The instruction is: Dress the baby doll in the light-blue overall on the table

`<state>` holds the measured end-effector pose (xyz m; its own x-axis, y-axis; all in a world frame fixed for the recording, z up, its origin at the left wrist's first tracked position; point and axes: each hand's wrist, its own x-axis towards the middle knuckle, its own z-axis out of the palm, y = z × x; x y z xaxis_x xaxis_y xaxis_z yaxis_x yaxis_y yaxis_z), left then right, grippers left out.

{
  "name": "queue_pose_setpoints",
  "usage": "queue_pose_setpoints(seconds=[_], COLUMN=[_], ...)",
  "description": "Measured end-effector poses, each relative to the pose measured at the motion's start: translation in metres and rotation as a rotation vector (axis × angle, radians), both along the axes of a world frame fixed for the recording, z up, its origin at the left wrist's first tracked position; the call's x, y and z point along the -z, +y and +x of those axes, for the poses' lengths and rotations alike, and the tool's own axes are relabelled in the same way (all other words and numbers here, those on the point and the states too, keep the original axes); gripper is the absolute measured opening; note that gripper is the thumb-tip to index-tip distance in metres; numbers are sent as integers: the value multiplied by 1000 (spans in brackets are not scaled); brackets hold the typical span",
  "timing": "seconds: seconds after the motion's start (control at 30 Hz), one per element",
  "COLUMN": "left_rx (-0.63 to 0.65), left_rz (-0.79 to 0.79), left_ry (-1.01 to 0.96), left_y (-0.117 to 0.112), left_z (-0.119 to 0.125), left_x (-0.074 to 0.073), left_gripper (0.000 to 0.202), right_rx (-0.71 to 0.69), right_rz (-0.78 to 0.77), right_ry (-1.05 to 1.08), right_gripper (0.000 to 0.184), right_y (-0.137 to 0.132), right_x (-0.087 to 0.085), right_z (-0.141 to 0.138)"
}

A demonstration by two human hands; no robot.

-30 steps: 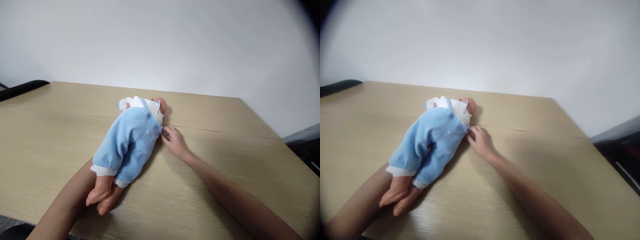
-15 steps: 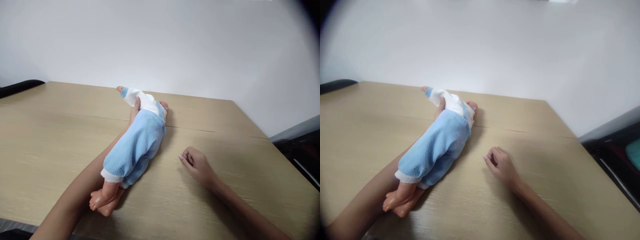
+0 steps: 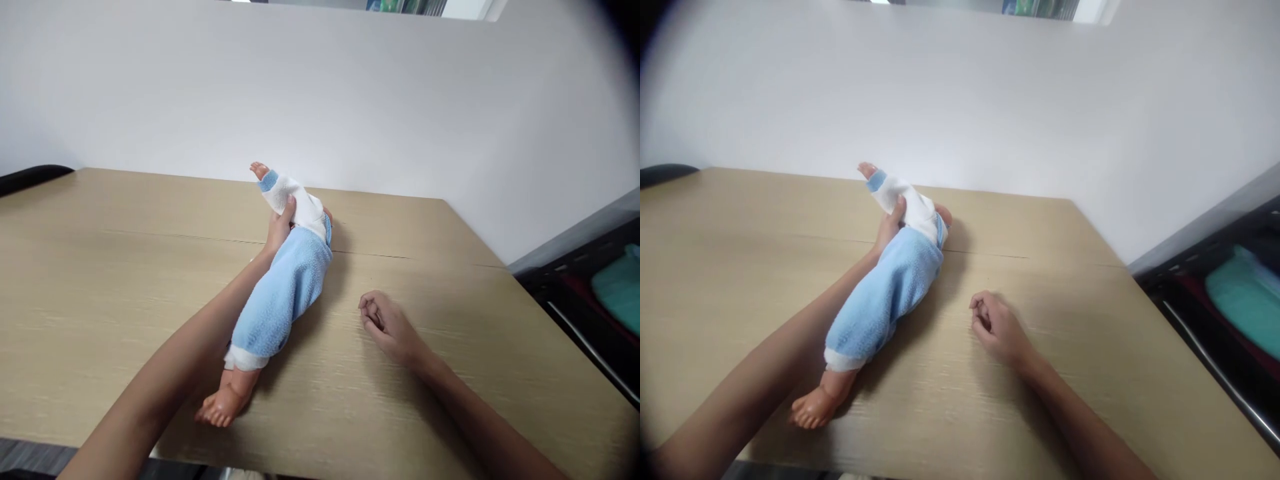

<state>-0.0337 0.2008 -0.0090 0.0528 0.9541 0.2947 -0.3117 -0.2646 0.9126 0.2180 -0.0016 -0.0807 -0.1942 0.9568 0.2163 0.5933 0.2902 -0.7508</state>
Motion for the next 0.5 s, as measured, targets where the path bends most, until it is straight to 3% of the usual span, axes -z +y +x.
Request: queue_pose_setpoints(seconds=[0.07, 0.3, 0.5], left_rx=[-42, 27, 22], left_rz=[-14, -15, 72], left_ry=[-25, -106, 42], left_y=[0, -6, -13], left_z=[5, 26, 42], left_x=[0, 2, 6], left_gripper=[69, 66, 63], right_rx=[-14, -15, -5], right_rz=[11, 17, 28], right_ry=[-28, -87, -73], right_gripper=[17, 10, 10], right_y=[-2, -3, -1], right_x=[-1, -6, -7], right_z=[0, -3, -3])
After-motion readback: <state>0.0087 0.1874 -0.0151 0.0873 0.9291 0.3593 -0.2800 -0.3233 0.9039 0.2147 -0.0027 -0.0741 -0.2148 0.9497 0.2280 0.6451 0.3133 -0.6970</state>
